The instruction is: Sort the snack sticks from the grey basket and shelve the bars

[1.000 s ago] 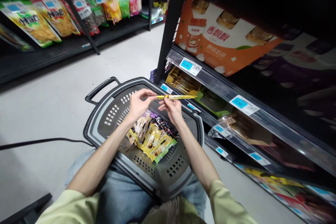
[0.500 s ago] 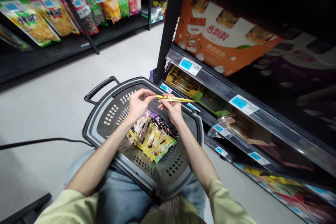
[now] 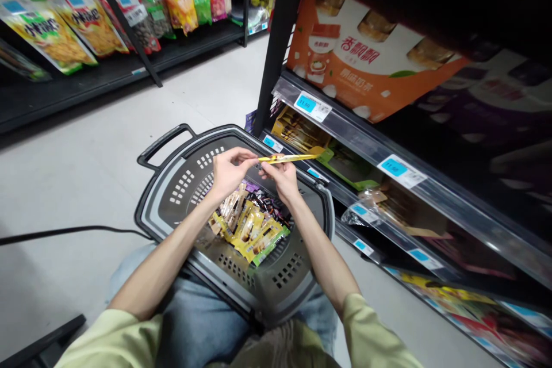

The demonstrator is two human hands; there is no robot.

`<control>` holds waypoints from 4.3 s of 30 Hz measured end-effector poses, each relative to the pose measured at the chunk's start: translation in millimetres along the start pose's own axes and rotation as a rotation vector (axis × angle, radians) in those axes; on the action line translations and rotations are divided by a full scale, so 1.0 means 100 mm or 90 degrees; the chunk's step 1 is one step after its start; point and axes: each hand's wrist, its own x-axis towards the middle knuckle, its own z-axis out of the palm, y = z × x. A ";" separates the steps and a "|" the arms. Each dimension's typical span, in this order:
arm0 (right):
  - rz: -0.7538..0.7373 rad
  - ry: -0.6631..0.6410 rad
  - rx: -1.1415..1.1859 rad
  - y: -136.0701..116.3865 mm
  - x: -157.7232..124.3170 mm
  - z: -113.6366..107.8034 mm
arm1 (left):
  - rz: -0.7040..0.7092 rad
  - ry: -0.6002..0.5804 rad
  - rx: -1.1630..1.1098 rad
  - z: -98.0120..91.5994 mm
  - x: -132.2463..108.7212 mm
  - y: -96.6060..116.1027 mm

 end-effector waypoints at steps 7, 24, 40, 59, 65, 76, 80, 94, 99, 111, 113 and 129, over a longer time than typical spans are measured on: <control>-0.008 0.022 -0.010 -0.01 -0.01 0.02 | -0.041 -0.007 -0.036 0.01 0.01 -0.03; -0.034 0.057 -0.027 -0.03 -0.01 0.06 | -0.068 0.001 -0.071 0.01 0.04 -0.04; 0.049 0.063 0.005 -0.03 0.02 0.03 | -0.083 -0.123 -0.019 -0.02 0.07 -0.10; -0.026 0.125 0.184 -0.10 0.10 -0.10 | -0.128 -0.036 -0.123 -0.10 0.18 -0.17; -0.021 0.084 0.156 -0.12 0.09 -0.10 | -0.150 -0.016 -0.146 -0.13 0.22 -0.12; 0.008 0.080 0.188 -0.15 0.09 -0.12 | -0.144 -0.011 -0.148 -0.13 0.23 -0.13; -0.007 0.057 0.169 -0.13 0.08 -0.12 | -0.135 0.004 -0.140 -0.14 0.24 -0.17; 0.014 0.035 0.137 -0.10 0.06 -0.08 | -0.202 0.066 -0.158 -0.17 0.26 -0.16; 0.011 0.046 0.129 -0.10 0.06 -0.07 | -0.206 0.055 -0.146 -0.17 0.27 -0.18; -0.058 0.093 0.092 -0.06 0.09 -0.08 | -0.154 0.018 -0.107 -0.16 0.27 -0.24; -0.056 0.099 0.072 -0.06 0.09 -0.08 | -0.144 0.011 -0.092 -0.15 0.26 -0.21; -0.017 0.145 0.061 -0.07 0.07 -0.06 | 0.034 -0.023 0.168 -0.16 0.20 -0.08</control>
